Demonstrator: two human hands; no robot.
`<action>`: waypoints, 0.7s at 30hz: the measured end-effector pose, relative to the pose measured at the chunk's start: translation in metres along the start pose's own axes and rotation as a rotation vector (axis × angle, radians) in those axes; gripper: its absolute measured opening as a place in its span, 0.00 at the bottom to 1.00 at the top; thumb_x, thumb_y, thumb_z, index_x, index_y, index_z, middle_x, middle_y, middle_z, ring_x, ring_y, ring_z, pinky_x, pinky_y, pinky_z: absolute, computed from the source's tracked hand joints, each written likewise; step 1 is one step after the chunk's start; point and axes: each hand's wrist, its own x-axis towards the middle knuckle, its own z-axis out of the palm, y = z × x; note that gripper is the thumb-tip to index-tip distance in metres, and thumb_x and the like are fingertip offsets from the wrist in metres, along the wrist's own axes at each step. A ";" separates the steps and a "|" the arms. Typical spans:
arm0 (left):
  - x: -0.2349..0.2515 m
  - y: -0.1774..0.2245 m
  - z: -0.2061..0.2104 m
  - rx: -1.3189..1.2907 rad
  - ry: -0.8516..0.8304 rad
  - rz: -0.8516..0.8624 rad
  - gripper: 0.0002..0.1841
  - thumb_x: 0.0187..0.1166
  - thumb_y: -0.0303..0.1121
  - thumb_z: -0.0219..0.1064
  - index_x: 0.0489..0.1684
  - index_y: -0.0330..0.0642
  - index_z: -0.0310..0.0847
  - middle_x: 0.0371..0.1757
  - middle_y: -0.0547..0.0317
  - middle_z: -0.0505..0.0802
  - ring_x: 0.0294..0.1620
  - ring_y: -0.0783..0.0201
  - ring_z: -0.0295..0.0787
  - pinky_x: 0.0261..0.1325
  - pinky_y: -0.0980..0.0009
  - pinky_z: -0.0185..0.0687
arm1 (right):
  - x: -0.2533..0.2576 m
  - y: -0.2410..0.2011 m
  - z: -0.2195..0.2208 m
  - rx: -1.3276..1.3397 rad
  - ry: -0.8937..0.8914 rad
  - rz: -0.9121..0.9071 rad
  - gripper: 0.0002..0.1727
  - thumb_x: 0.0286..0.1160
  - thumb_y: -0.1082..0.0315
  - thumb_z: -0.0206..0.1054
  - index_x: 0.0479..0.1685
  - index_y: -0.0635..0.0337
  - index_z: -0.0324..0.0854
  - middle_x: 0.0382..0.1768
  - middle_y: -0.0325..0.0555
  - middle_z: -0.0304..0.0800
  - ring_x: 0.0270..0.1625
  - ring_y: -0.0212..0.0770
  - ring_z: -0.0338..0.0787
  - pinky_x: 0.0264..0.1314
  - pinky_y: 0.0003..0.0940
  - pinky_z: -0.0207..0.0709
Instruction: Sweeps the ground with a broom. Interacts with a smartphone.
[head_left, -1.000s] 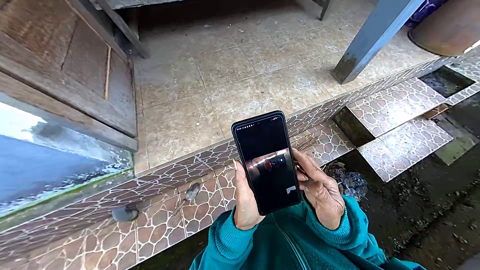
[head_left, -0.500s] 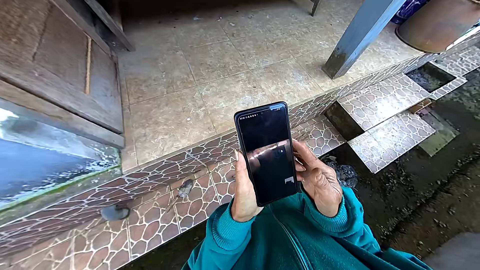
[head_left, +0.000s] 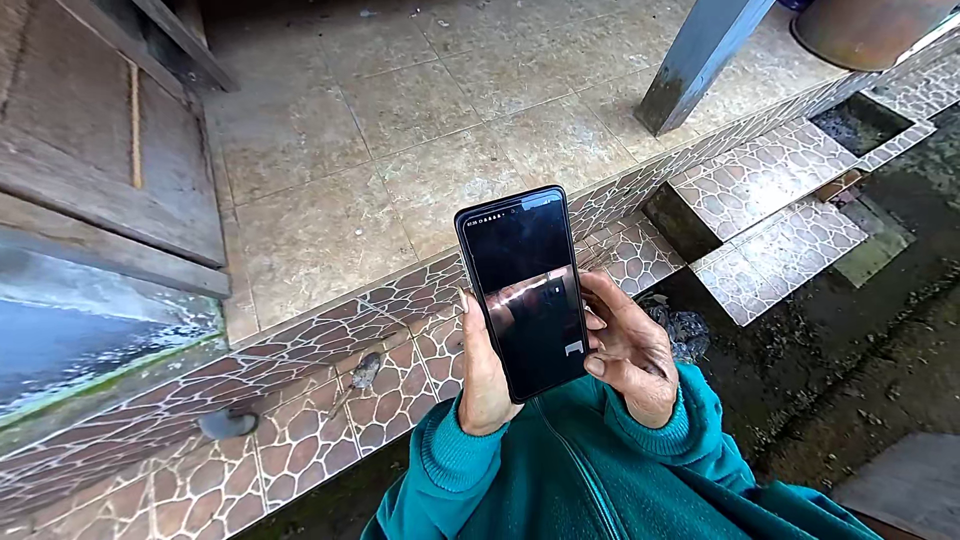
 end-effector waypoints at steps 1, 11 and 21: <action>0.000 -0.001 0.000 0.002 0.001 0.006 0.34 0.79 0.71 0.48 0.60 0.55 0.88 0.56 0.60 0.95 0.61 0.65 0.91 0.64 0.63 0.87 | 0.000 0.000 0.000 -0.002 0.009 0.001 0.34 0.74 0.59 0.69 0.83 0.58 0.72 0.73 0.43 0.82 0.67 0.32 0.84 0.70 0.30 0.81; 0.000 0.000 0.003 0.060 0.043 0.037 0.33 0.78 0.71 0.50 0.60 0.57 0.87 0.54 0.63 0.95 0.60 0.67 0.91 0.64 0.64 0.87 | 0.002 0.000 -0.002 -0.007 -0.001 0.005 0.33 0.72 0.64 0.68 0.80 0.61 0.73 0.67 0.40 0.84 0.60 0.27 0.84 0.64 0.25 0.81; -0.002 0.004 -0.002 -0.010 -0.009 0.023 0.35 0.79 0.70 0.49 0.62 0.53 0.87 0.57 0.57 0.95 0.61 0.63 0.91 0.65 0.61 0.87 | 0.003 0.005 0.002 0.034 -0.026 -0.005 0.34 0.72 0.63 0.67 0.81 0.63 0.71 0.68 0.43 0.84 0.60 0.27 0.85 0.64 0.25 0.81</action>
